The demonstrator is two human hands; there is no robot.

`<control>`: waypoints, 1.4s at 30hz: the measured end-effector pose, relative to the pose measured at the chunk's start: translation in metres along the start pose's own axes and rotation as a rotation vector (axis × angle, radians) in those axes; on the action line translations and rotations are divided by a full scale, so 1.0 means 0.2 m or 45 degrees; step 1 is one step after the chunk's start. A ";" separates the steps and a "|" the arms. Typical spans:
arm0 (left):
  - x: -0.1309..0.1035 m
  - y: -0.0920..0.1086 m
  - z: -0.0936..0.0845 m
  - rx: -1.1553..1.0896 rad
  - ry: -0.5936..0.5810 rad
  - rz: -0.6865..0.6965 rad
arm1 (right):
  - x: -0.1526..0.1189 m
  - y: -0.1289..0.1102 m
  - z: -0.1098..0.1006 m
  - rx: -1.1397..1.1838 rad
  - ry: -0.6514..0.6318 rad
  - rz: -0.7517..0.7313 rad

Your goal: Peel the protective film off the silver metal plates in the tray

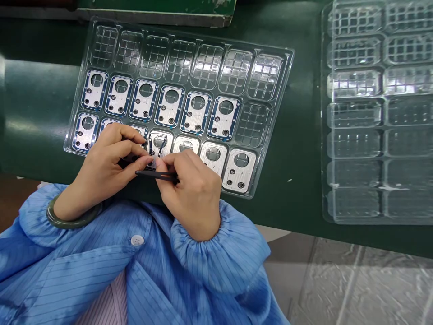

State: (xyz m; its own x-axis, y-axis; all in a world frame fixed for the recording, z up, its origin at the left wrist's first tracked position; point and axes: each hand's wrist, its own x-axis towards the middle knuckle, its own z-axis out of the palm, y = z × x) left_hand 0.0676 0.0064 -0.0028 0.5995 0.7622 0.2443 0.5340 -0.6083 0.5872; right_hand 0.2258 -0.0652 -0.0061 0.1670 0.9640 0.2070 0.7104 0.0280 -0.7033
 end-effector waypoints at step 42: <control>0.00 -0.02 -0.01 0.016 -0.019 0.013 | 0.02 -0.01 0.00 0.063 0.048 0.060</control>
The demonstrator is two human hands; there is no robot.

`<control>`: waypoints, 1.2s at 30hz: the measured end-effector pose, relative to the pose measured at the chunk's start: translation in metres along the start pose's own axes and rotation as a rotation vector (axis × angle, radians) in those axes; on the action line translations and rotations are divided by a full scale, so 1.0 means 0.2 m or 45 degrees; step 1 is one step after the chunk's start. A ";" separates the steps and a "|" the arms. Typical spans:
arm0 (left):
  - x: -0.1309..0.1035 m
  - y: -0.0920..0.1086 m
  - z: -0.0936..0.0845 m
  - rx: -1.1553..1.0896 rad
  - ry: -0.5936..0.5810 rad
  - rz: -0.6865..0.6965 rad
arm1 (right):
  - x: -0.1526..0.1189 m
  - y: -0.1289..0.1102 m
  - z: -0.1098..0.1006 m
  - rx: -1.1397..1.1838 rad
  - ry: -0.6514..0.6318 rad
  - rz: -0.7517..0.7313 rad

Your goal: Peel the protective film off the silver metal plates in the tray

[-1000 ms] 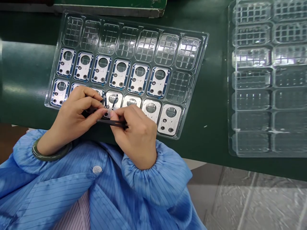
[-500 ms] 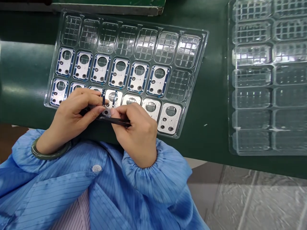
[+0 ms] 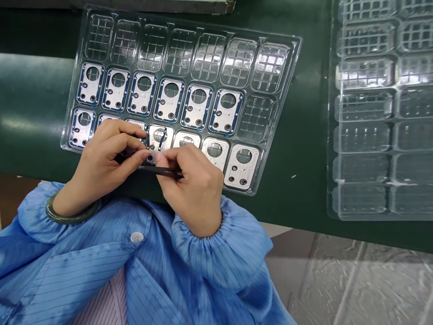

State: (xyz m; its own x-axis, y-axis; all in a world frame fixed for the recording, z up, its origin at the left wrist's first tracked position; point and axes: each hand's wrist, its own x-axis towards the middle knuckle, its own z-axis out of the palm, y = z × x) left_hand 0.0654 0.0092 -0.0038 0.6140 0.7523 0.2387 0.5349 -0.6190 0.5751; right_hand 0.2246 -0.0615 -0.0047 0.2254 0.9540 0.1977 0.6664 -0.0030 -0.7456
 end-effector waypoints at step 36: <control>0.00 -0.01 0.02 0.037 0.078 0.049 | -0.01 -0.01 0.01 -0.048 -0.010 -0.014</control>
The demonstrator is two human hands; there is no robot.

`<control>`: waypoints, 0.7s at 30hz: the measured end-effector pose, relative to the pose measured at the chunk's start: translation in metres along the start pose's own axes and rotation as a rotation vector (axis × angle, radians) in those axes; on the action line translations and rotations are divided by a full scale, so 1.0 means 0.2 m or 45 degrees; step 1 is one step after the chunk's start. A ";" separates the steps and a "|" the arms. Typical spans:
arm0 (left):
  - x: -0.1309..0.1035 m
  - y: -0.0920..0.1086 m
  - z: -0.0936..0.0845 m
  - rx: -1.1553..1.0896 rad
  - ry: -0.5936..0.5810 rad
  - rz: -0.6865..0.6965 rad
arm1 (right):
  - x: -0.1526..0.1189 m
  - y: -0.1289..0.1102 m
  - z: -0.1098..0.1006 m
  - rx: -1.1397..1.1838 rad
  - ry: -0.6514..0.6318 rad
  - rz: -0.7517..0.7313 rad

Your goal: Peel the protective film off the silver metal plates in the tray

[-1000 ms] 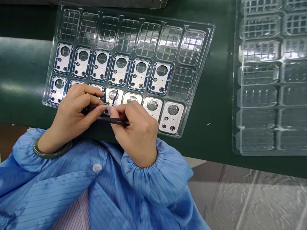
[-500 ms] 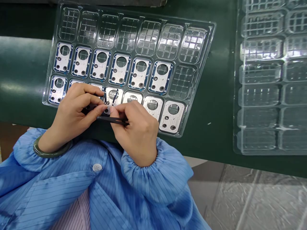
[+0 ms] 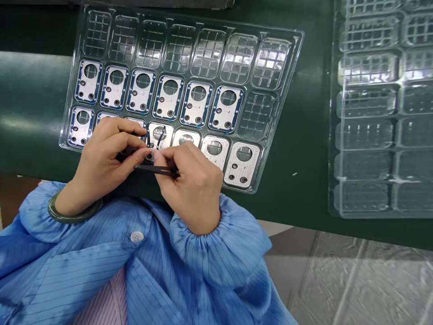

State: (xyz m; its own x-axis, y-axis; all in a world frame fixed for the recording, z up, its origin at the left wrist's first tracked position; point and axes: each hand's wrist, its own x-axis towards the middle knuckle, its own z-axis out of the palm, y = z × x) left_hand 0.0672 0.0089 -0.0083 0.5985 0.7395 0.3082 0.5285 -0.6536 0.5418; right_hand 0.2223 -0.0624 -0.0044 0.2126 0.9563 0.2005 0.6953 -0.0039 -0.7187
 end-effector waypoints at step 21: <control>-0.01 0.00 -0.01 0.042 -0.098 -0.069 | 0.01 0.07 -0.08 -0.096 -0.269 -0.101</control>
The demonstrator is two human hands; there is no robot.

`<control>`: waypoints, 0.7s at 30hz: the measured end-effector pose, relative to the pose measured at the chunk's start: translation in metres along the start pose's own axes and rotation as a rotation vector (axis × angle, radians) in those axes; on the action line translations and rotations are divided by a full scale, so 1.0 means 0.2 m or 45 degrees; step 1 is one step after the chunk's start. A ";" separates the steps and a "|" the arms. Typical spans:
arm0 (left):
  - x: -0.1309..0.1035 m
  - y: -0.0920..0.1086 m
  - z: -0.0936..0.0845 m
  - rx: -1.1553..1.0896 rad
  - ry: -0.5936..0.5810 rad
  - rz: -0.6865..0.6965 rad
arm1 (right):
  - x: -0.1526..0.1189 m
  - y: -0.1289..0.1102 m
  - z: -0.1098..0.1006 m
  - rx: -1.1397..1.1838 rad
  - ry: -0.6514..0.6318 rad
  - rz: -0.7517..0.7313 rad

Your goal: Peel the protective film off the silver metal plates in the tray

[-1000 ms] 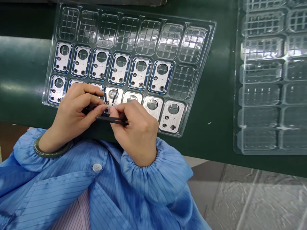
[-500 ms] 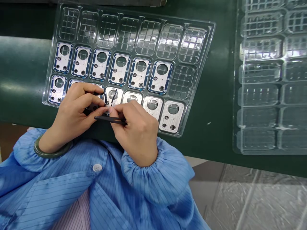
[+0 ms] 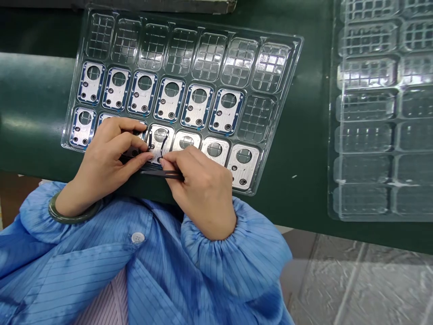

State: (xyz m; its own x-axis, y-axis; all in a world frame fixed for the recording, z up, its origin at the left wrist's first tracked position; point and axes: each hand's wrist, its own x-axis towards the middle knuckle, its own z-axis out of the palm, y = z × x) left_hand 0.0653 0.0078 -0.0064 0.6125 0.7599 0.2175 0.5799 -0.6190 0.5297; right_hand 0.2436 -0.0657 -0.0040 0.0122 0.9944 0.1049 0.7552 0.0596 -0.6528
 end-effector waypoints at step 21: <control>0.03 0.00 -0.08 0.003 -0.268 0.002 | 0.01 0.01 0.01 -0.088 0.011 -0.067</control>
State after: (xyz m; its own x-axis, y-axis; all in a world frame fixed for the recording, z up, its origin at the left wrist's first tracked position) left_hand 0.0597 0.0155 0.0083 0.7123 0.7007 0.0420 0.5797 -0.6209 0.5277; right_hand 0.2434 -0.0632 -0.0067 -0.0233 0.9892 0.1445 0.7982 0.1055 -0.5931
